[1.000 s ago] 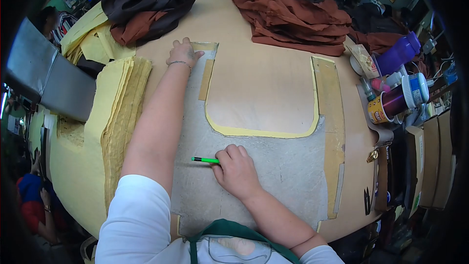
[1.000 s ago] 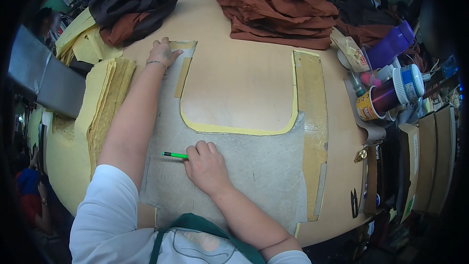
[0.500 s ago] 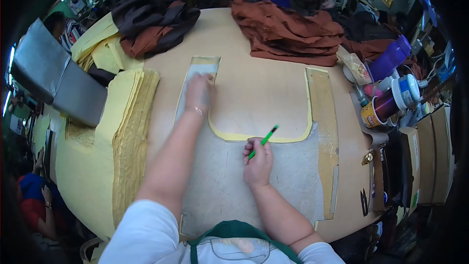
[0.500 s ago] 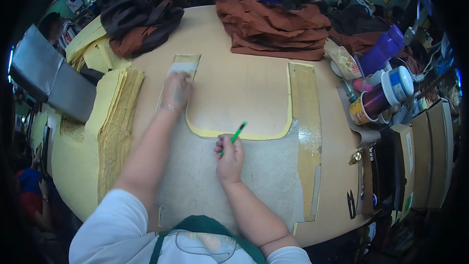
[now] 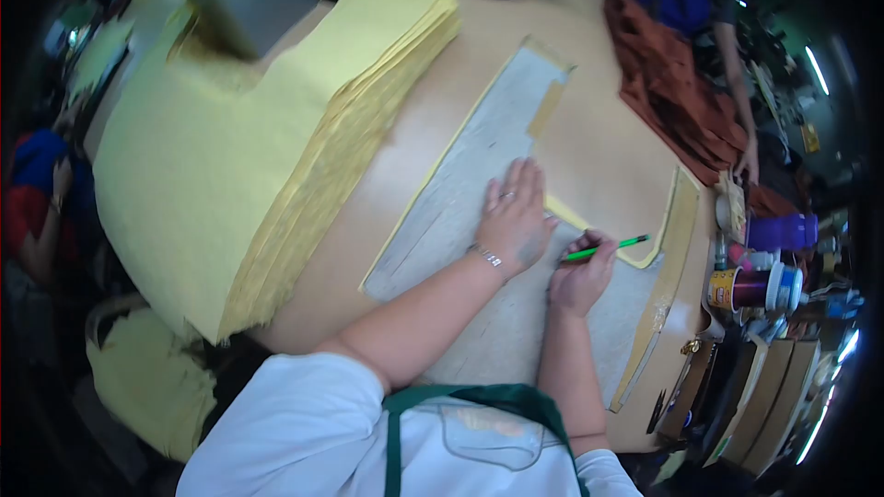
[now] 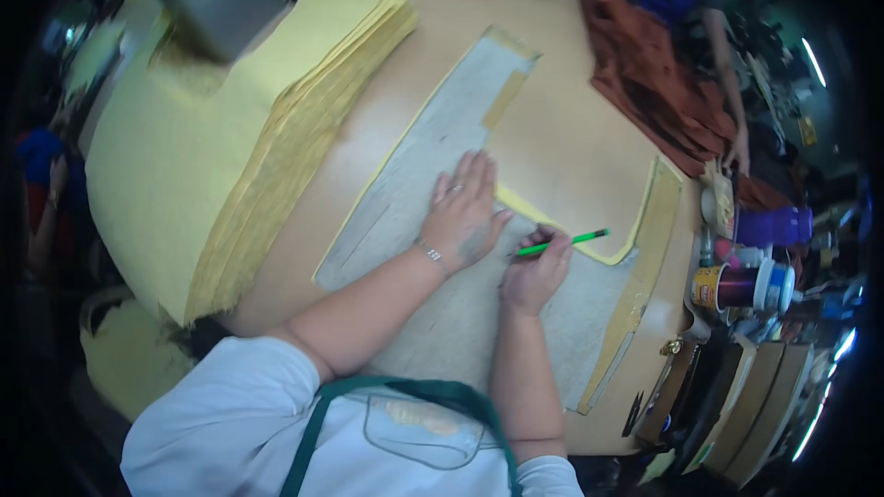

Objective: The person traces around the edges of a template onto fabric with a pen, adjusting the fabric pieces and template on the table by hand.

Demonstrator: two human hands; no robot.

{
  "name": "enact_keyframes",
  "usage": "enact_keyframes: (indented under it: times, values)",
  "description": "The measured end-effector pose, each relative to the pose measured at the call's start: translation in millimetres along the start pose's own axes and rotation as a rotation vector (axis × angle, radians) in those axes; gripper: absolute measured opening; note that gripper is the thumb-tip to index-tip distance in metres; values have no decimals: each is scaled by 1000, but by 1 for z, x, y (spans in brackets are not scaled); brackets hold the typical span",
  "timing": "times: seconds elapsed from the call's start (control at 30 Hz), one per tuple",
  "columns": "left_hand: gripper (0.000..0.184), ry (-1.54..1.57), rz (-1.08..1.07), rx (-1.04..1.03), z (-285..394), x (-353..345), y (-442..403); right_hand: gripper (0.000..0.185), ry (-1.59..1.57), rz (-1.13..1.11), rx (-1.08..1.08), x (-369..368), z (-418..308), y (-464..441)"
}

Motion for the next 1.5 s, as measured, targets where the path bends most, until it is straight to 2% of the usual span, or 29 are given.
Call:
enact_keyframes:
  times: [0.07, 0.13, 0.17, 0.2, 0.23, 0.27, 0.3, 0.33, 0.4, 0.43, 0.5, 0.63, 0.83, 1.0, 1.03, 1.1, 1.17, 1.2, 1.27, 1.4, 1.5]
  values:
    - [68, 33, 17, 28, -6, 2, 1, 38, 118, -27, -58, -8, -1, -4]
    - [71, 87, 15, 58, -8, 3, -3, 39, 213, -151, -60, -37, -14, -13]
    - [72, 120, -2, 76, -9, 1, -3, 39, 337, -338, 21, -68, -27, -15]
    - [72, 154, -20, 92, -11, -1, -4, 36, 333, -392, -5, -96, -33, -8]
    - [73, 20, -44, 81, -12, -4, -5, 33, 382, -624, -13, -128, -35, 3]
    - [71, 33, 168, -48, -11, -6, 1, 32, 374, -701, -133, -150, -26, 19]
    - [70, 39, 390, -181, -6, 6, 9, 34, 423, -915, -219, -170, -15, 39]
    - [71, -40, 303, -110, -9, -8, 3, 32, 481, -983, -412, -179, 1, 61]
    - [74, -220, 122, 14, -13, -3, -1, 27, 687, -1245, -299, -203, 14, 93]
    - [76, -25, 176, -43, -13, 5, 3, 26, 779, -1371, -224, -215, 20, 108]
    - [77, 44, 172, -9, -17, 5, 0, 23, 540, -1382, -537, -214, 41, 135]
    - [75, 49, 166, 7, -17, 4, 0, 17, 624, -1480, -421, -217, 45, 141]
    - [71, 46, 101, 27, -20, 3, -4, 18, 630, -1574, -374, -219, 42, 151]
    - [68, 69, 5, 15, -26, 7, -5, 17, 735, -1653, -190, -223, 42, 139]
    - [67, 94, -29, -5, -25, 7, -8, 19, 754, -1686, -18, -230, 33, 129]
    - [64, 25, 42, -22, -24, 13, -5, 20, 812, -1603, 238, -233, 31, 100]
    - [64, -64, 125, -43, -25, 3, -10, 19, 795, -1511, 76, -232, 43, 64]
    - [64, -148, 67, -34, -23, -1, -11, 19, 776, -1465, -8, -231, 50, 45]
    - [65, -328, -41, -3, -23, -4, -10, 17, 776, -1352, -28, -230, 67, -1]
    - [63, -98, -15, 77, -18, 16, -9, 14, 738, -1203, -116, -233, 96, -87]
    - [64, -118, 16, 66, -18, 15, -10, 13, 677, -1050, -201, -234, 112, -148]
Point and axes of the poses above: each hand's wrist, its own y-axis away from the middle knuckle, its own x-axis out of the back of the hand, z = x × y, the point moved 9 cm from there along -y, towards the middle knuckle, and after that the axes turned 13 degrees about x, right-handed, at the moved point
